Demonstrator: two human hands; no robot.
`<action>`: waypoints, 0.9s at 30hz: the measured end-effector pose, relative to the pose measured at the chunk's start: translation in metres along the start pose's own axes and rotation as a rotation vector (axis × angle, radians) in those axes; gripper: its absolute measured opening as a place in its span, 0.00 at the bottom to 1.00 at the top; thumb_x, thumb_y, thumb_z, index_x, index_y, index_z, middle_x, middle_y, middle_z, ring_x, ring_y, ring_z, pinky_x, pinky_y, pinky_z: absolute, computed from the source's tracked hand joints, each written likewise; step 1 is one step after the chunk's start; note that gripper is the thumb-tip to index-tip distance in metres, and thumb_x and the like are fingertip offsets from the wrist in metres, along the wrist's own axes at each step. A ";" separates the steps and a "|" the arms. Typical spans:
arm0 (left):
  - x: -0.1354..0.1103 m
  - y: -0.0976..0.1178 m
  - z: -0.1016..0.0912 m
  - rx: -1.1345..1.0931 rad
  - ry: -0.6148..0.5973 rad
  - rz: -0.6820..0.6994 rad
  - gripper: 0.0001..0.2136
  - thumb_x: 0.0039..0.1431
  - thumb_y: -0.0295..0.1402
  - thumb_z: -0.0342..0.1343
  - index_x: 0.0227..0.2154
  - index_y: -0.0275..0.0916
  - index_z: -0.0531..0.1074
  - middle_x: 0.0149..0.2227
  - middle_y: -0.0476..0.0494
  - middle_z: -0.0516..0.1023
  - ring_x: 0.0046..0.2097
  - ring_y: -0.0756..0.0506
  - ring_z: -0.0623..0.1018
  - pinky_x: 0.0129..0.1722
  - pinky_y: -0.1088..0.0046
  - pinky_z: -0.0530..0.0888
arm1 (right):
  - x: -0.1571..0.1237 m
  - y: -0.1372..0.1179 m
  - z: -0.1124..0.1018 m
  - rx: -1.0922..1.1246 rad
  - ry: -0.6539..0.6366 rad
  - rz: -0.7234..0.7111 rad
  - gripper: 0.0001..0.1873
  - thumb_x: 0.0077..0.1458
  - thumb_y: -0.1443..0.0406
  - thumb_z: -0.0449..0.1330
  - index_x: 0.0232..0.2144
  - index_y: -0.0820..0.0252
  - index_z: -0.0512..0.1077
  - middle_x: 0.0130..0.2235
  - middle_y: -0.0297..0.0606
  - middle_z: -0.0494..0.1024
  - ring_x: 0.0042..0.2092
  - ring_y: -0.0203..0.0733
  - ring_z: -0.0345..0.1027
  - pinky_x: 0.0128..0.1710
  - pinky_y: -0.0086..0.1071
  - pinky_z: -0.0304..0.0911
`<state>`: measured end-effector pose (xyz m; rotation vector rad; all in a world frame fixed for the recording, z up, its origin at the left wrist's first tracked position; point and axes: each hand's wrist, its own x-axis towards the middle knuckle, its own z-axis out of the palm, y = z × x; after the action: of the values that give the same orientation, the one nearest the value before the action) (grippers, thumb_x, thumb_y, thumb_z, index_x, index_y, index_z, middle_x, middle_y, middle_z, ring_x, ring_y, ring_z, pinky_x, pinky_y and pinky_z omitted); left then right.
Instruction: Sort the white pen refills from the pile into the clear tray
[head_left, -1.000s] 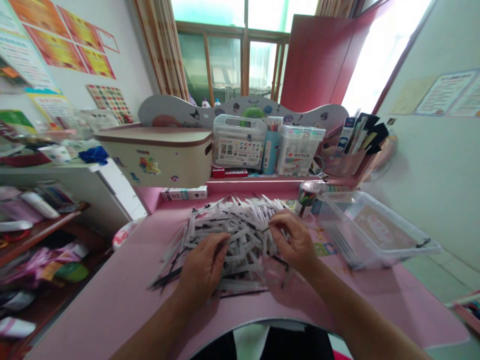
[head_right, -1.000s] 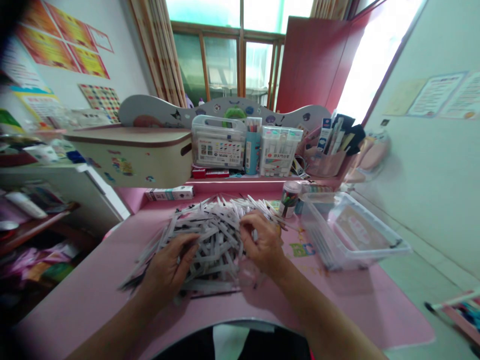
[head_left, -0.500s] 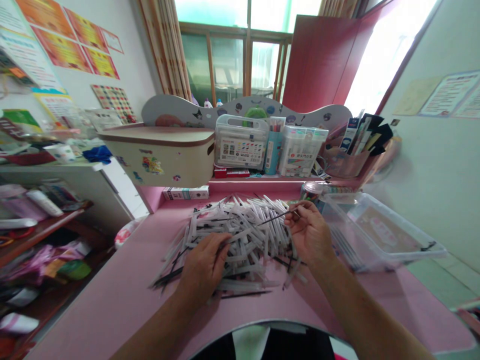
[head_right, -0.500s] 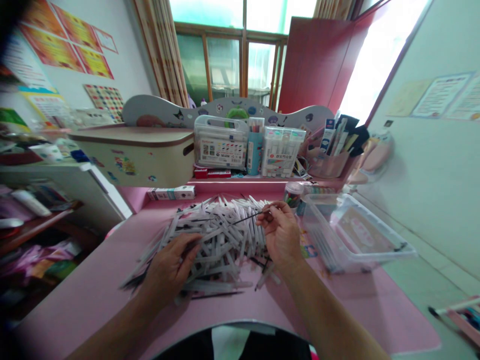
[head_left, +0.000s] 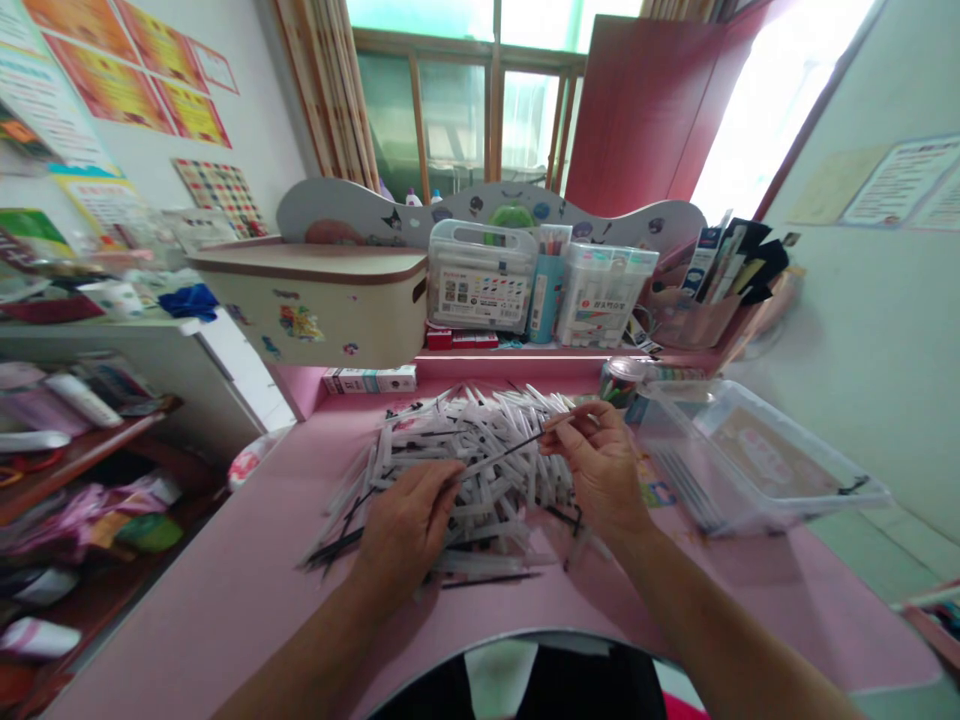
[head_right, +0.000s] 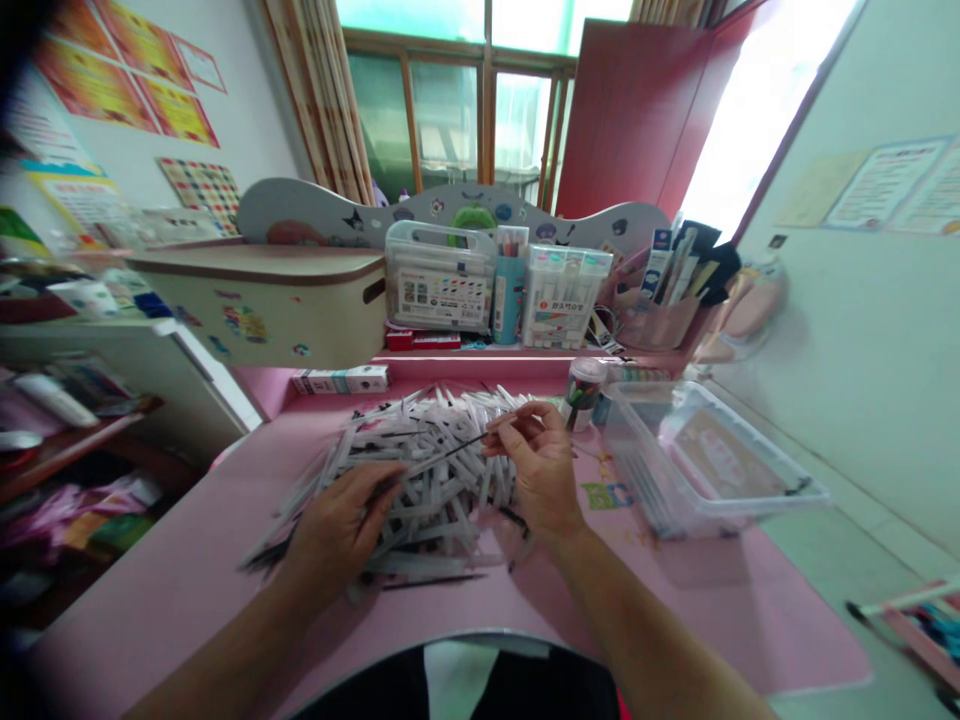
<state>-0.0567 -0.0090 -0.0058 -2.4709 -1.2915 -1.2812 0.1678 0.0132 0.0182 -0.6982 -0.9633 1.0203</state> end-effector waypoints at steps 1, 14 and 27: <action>0.000 0.001 -0.001 -0.006 -0.006 0.002 0.09 0.65 0.29 0.50 0.43 0.38 0.73 0.39 0.42 0.82 0.41 0.45 0.81 0.42 0.69 0.77 | -0.003 0.001 0.001 -0.046 -0.026 -0.003 0.12 0.53 0.65 0.66 0.36 0.55 0.66 0.32 0.31 0.80 0.31 0.36 0.76 0.31 0.30 0.73; 0.000 0.000 -0.009 -0.248 -0.022 -0.185 0.09 0.64 0.32 0.53 0.43 0.40 0.74 0.37 0.43 0.78 0.39 0.45 0.77 0.39 0.68 0.74 | -0.028 0.007 0.000 -0.626 -0.576 -0.295 0.32 0.60 0.74 0.53 0.63 0.45 0.60 0.52 0.39 0.72 0.51 0.41 0.67 0.49 0.38 0.66; 0.016 0.004 -0.021 -0.806 0.291 -0.634 0.34 0.56 0.28 0.58 0.64 0.49 0.51 0.35 0.52 0.74 0.31 0.52 0.74 0.30 0.77 0.71 | -0.018 0.015 -0.006 -0.862 -0.483 -0.405 0.16 0.57 0.72 0.55 0.47 0.56 0.72 0.46 0.43 0.71 0.48 0.45 0.67 0.48 0.40 0.66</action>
<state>-0.0626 -0.0103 0.0204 -2.1415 -1.8040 -2.6377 0.1639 0.0016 -0.0028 -0.9114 -1.9267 0.3751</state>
